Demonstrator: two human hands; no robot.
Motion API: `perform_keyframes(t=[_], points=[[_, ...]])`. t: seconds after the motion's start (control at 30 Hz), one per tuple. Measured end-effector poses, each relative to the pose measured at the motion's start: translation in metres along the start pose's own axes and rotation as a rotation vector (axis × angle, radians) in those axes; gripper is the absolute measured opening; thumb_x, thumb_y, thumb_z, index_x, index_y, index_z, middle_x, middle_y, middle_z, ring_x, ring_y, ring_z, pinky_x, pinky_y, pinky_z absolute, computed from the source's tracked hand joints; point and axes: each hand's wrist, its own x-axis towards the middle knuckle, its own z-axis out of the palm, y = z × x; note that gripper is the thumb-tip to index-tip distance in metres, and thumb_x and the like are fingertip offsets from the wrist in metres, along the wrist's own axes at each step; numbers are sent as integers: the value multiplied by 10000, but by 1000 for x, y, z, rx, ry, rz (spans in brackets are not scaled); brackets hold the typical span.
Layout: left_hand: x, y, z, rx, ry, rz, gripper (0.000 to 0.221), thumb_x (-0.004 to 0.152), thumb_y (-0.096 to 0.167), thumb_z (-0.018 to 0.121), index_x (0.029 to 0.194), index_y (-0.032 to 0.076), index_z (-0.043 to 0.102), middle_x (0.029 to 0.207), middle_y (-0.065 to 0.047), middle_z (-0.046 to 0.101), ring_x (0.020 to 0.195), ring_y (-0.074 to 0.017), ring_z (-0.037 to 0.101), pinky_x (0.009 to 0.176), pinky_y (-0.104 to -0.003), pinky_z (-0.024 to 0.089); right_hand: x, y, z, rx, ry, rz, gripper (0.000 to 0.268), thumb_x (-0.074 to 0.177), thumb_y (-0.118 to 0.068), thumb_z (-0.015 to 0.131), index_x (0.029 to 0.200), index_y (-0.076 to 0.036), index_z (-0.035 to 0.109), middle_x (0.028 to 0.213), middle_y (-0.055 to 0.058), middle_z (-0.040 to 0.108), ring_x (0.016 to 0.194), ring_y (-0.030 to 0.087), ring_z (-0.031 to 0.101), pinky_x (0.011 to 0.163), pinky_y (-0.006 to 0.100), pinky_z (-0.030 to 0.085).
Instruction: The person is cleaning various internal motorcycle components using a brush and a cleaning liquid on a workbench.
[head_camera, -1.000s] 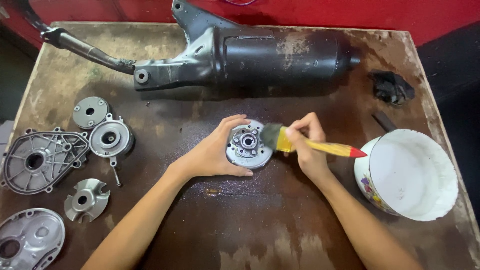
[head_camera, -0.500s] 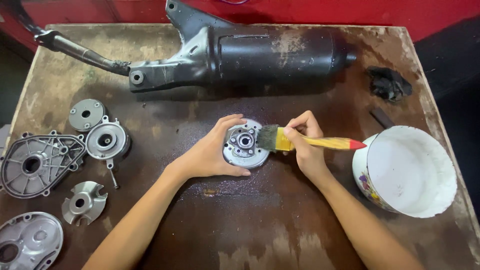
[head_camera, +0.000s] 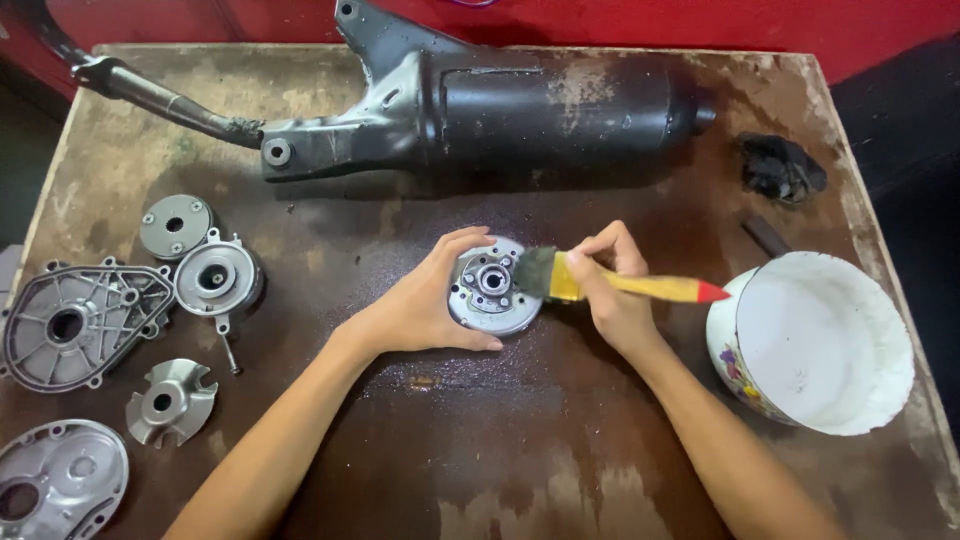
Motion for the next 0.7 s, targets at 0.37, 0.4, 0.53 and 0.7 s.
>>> perform_keyframes(t=[0.37,0.4,0.53,0.7], points=[[-3,0,-7,-179,-37,-34,1216,615,324,984,1548,69,247,1440,-183,559,1369,-286,557,1158,-389,436,27,-85,43,-569,-285,13,169,945,-182,728,967,-25,668,809,68,739,733,101,674,659,267,540],[-3,-1,-6,-194,-35,-12,1226,620,331,985,1554,68,235,1445,-185,562,1381,-287,553,1172,-390,429,33,-94,42,-611,-418,50,175,929,-186,737,946,-24,674,750,83,730,678,116,659,623,275,533],[-3,-3,-5,-204,-24,5,1251,617,328,992,1561,62,215,1458,-198,538,1402,-295,534,1189,-398,416,53,-99,48,-667,-392,19,169,935,-193,724,968,-32,687,848,55,767,764,74,726,654,259,578],[-2,-4,-7,-254,-38,-26,1260,607,327,982,1573,71,215,1499,-195,508,1413,-302,519,1180,-397,419,51,-107,53,-492,-530,41,138,939,-151,720,958,-18,692,853,106,766,777,108,698,655,313,567]])
